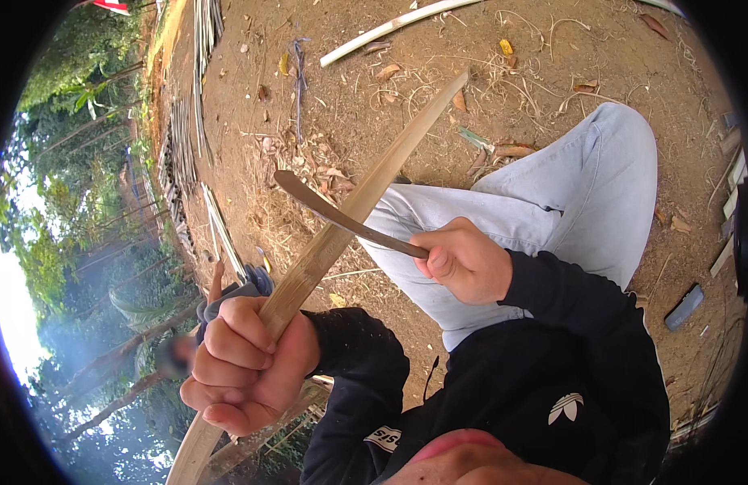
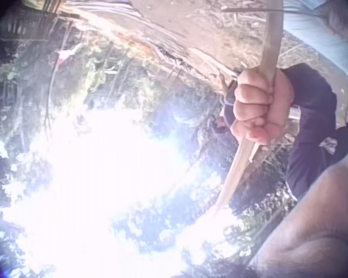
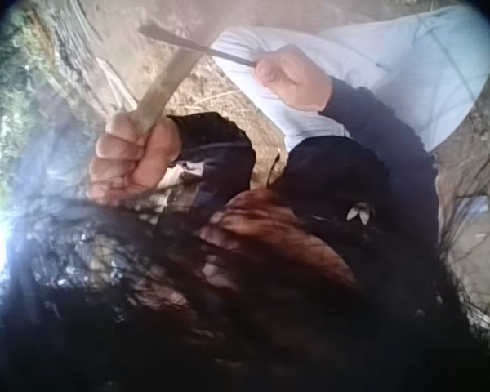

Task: The person uses a curved blade to shave and thin down several long strips of bamboo, turning them over and working along the lengths.

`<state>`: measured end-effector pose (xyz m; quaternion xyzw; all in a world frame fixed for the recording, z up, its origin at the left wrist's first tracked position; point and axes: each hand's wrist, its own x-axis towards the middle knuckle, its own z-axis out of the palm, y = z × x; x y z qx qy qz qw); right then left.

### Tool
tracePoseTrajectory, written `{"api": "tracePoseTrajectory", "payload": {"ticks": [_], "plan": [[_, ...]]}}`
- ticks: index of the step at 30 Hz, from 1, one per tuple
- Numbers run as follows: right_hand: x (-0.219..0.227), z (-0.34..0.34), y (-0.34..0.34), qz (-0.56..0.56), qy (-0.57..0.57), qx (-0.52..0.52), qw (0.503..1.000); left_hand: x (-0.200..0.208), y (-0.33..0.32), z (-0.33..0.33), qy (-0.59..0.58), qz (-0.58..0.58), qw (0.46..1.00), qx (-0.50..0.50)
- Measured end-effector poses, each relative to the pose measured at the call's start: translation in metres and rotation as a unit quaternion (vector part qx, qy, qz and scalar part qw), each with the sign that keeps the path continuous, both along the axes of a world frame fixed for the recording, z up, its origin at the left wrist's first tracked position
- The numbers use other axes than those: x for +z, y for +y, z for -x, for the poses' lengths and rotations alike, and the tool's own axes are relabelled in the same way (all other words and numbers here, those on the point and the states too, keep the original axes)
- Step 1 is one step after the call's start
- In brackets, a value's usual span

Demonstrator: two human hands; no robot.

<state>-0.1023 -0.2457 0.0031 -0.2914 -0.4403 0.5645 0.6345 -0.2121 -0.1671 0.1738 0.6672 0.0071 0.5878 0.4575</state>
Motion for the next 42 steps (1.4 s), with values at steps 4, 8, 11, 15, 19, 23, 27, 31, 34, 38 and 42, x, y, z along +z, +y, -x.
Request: {"api": "tracePoseTrajectory", "payload": {"ticks": [4, 8, 11, 15, 19, 23, 27, 31, 34, 38, 42], "plan": [[-0.029, -0.009, 0.016, 0.068, -0.058, -0.039, 0.995, -0.002, 0.003, 0.002, 0.002, -0.034, 0.998, -0.044], [-0.003, -0.001, -0.003, -0.015, -0.035, -0.029, 0.999, -0.006, 0.012, -0.003, -0.009, -0.051, 0.986, -0.158], [-0.022, -0.009, 0.007, 0.019, -0.092, -0.068, 0.993, -0.004, 0.008, -0.001, -0.003, -0.053, 0.983, -0.175], [-0.013, -0.005, 0.003, 0.002, -0.071, -0.06, 0.996, -0.005, 0.009, -0.002, -0.015, -0.049, 0.984, -0.172], [-0.041, -0.004, 0.01, 0.034, -0.101, -0.09, 0.99, -0.006, 0.0, 0.001, -0.021, -0.037, 0.994, -0.098], [-0.028, 0.005, 0.004, -0.02, -0.105, -0.113, 0.988, -0.007, -0.001, 0.013, -0.001, -0.026, 0.999, -0.045], [-0.033, -0.011, 0.01, 0.081, -0.174, -0.066, 0.979, -0.01, -0.004, 0.017, -0.02, -0.02, 1.0, -0.003], [-0.027, -0.002, 0.005, 0.02, -0.133, -0.11, 0.985, -0.009, -0.007, 0.018, -0.009, -0.013, 1.0, 0.017], [-0.047, -0.003, 0.008, 0.085, -0.138, -0.084, 0.983, -0.011, -0.013, 0.014, -0.012, -0.014, 0.999, 0.029], [-0.043, -0.013, 0.014, 0.075, -0.12, -0.07, 0.988, -0.007, -0.006, 0.014, -0.012, 0.019, 1.0, 0.012], [-0.039, -0.01, 0.009, 0.084, -0.116, -0.069, 0.987, -0.007, -0.006, 0.018, -0.018, 0.029, 0.999, 0.01]]}}
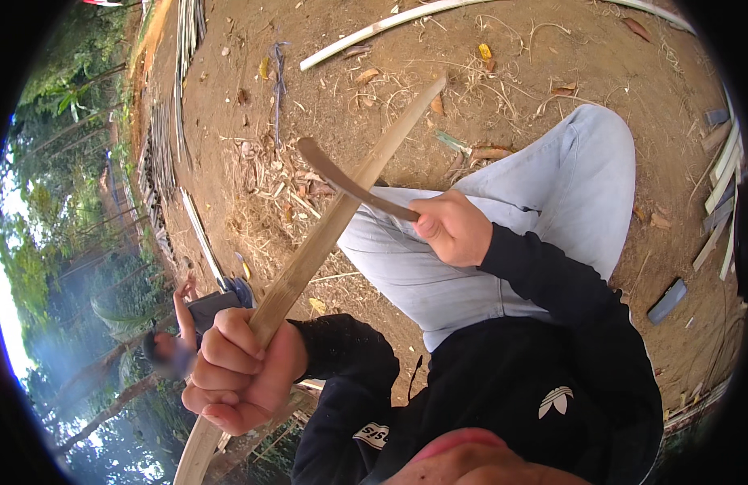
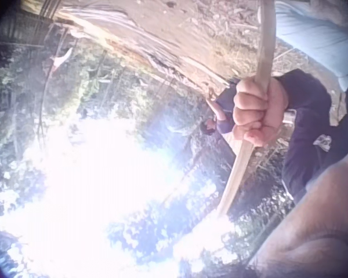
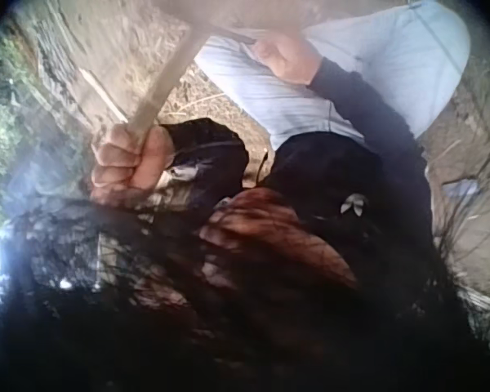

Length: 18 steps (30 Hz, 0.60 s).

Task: The person uses a curved blade to shave and thin down several long strips of bamboo, turning them over and working along the lengths.

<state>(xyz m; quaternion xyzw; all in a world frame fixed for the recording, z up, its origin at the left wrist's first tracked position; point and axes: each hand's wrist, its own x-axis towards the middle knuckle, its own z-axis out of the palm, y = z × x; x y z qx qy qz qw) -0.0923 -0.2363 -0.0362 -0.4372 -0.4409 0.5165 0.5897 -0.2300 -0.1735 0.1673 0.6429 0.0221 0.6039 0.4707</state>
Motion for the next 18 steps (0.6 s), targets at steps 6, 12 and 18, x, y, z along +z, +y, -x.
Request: {"api": "tracePoseTrajectory", "payload": {"ticks": [6, 12, 18], "plan": [[0.01, 0.003, -0.005, -0.038, -0.025, 0.003, 0.999, -0.001, 0.006, 0.015, 0.011, 0.016, 1.0, 0.009], [-0.016, 0.013, 0.011, -0.01, -0.08, -0.04, 0.996, -0.004, 0.003, 0.028, -0.004, 0.03, 0.998, 0.051], [-0.016, 0.019, 0.006, 0.016, -0.068, -0.019, 0.997, -0.014, -0.008, 0.029, -0.043, 0.044, 0.991, 0.122]]}}
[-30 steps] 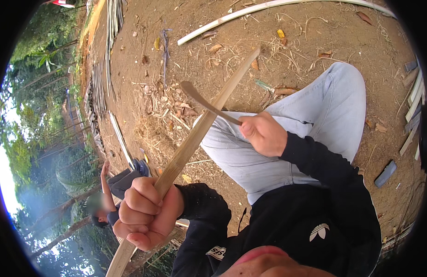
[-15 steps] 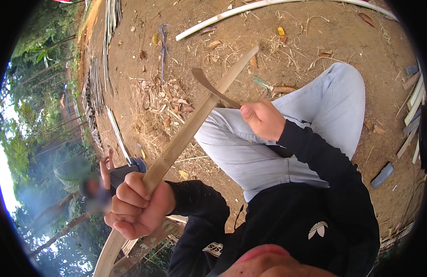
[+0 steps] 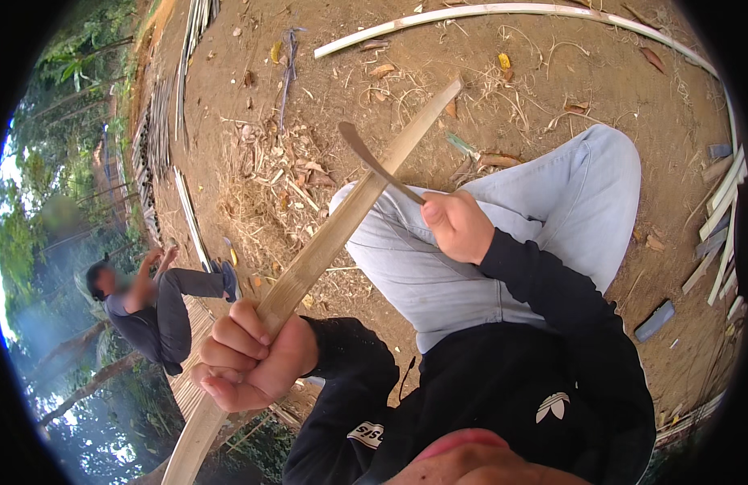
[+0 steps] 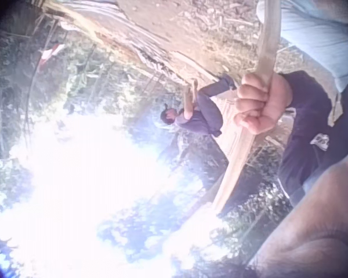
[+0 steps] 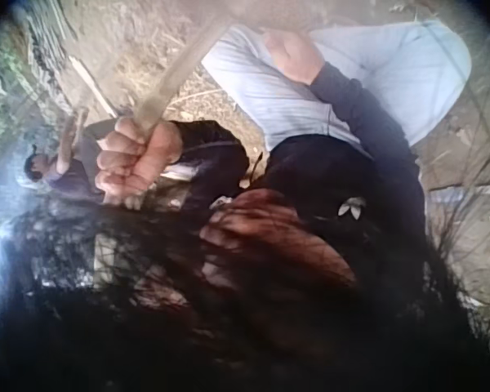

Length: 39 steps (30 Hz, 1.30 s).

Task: The person uses a curved blade to shave and thin down several long strips of bamboo, turning them over and working along the lengths.

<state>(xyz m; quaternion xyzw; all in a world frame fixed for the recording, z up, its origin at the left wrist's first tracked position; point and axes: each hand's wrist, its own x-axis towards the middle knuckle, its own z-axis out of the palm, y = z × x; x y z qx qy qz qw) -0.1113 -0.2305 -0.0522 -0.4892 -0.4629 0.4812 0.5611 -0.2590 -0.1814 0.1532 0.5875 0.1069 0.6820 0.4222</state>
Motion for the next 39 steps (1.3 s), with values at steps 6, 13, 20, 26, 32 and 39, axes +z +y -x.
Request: {"api": "tracePoseTrajectory", "payload": {"ticks": [6, 13, 20, 26, 32, 39], "plan": [[0.001, 0.008, -0.01, -0.018, -0.018, 0.018, 0.999, -0.009, -0.01, 0.002, -0.05, 0.01, 0.997, 0.06], [0.003, 0.01, -0.011, 0.008, -0.017, 0.042, 0.999, -0.013, -0.016, 0.008, -0.068, 0.041, 0.991, 0.107], [0.01, 0.009, -0.013, -0.018, -0.04, 0.032, 0.999, -0.013, -0.012, 0.013, -0.078, 0.051, 0.987, 0.129], [0.003, 0.001, -0.001, 0.02, -0.042, 0.03, 0.998, -0.012, -0.011, 0.009, -0.07, 0.069, 0.979, 0.181], [-0.007, -0.005, 0.017, 0.09, -0.08, 0.038, 0.992, -0.012, -0.007, 0.013, -0.064, 0.073, 0.978, 0.185], [-0.003, -0.001, 0.01, 0.073, -0.071, 0.034, 0.994, -0.011, -0.005, 0.016, -0.064, 0.077, 0.977, 0.186]]}}
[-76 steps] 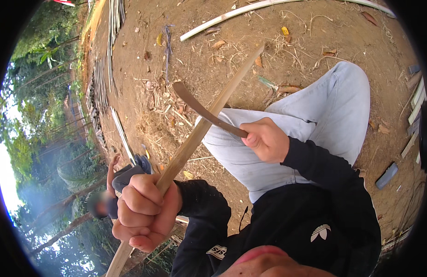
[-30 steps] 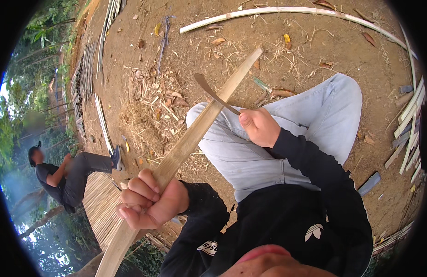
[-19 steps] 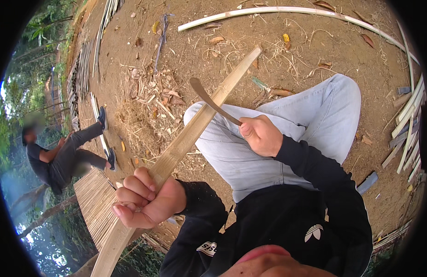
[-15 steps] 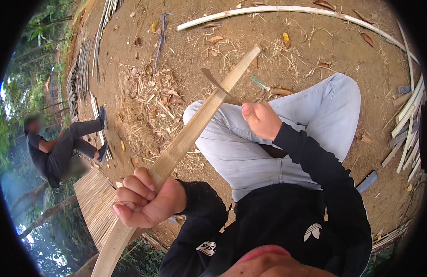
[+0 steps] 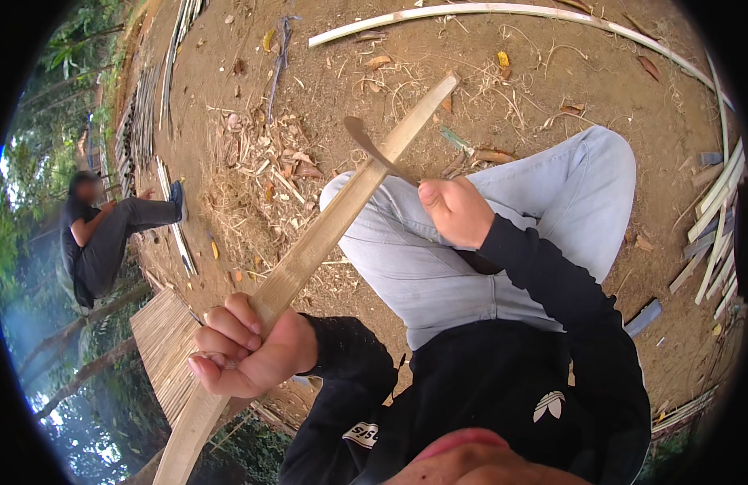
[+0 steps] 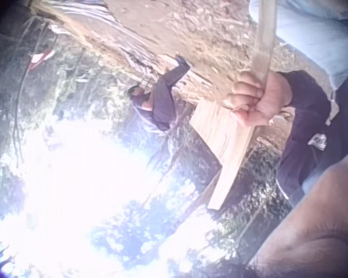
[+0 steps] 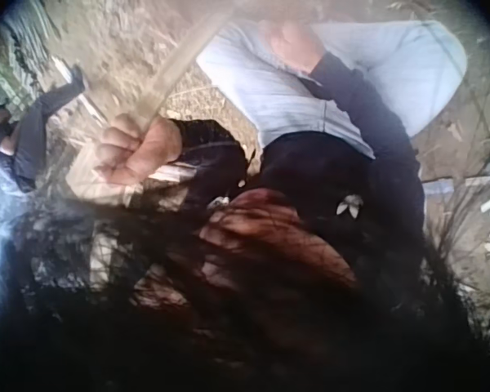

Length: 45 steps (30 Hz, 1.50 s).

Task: The person uses a curved blade to shave and thin down several long strips of bamboo, turning them over and working along the lengths.

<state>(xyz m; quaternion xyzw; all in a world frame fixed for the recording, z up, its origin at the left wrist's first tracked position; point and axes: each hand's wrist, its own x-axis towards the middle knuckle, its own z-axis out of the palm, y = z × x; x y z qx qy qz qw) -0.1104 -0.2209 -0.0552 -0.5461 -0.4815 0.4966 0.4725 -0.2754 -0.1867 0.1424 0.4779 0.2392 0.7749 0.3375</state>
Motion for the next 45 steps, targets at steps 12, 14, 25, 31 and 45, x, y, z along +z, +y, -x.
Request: {"api": "tracePoseTrajectory", "payload": {"ticks": [12, 14, 25, 31, 45], "plan": [[0.008, 0.011, -0.012, -0.081, 0.064, 0.011, 0.995, -0.001, 0.001, -0.005, -0.012, -0.009, 1.0, 0.001], [-0.002, -0.002, -0.003, -0.046, -0.002, 0.03, 0.998, -0.002, 0.001, -0.005, -0.011, -0.005, 1.0, 0.01], [-0.026, -0.001, 0.031, 0.012, -0.051, -0.05, 0.997, 0.006, 0.023, -0.002, -0.004, 0.005, 1.0, -0.001], [-0.021, -0.011, 0.028, 0.028, -0.142, -0.017, 0.989, 0.008, 0.038, 0.009, 0.007, 0.026, 1.0, -0.001], [-0.016, -0.002, 0.038, -0.03, -0.092, -0.008, 0.995, 0.013, 0.079, 0.022, 0.014, 0.053, 0.998, 0.011]]}}
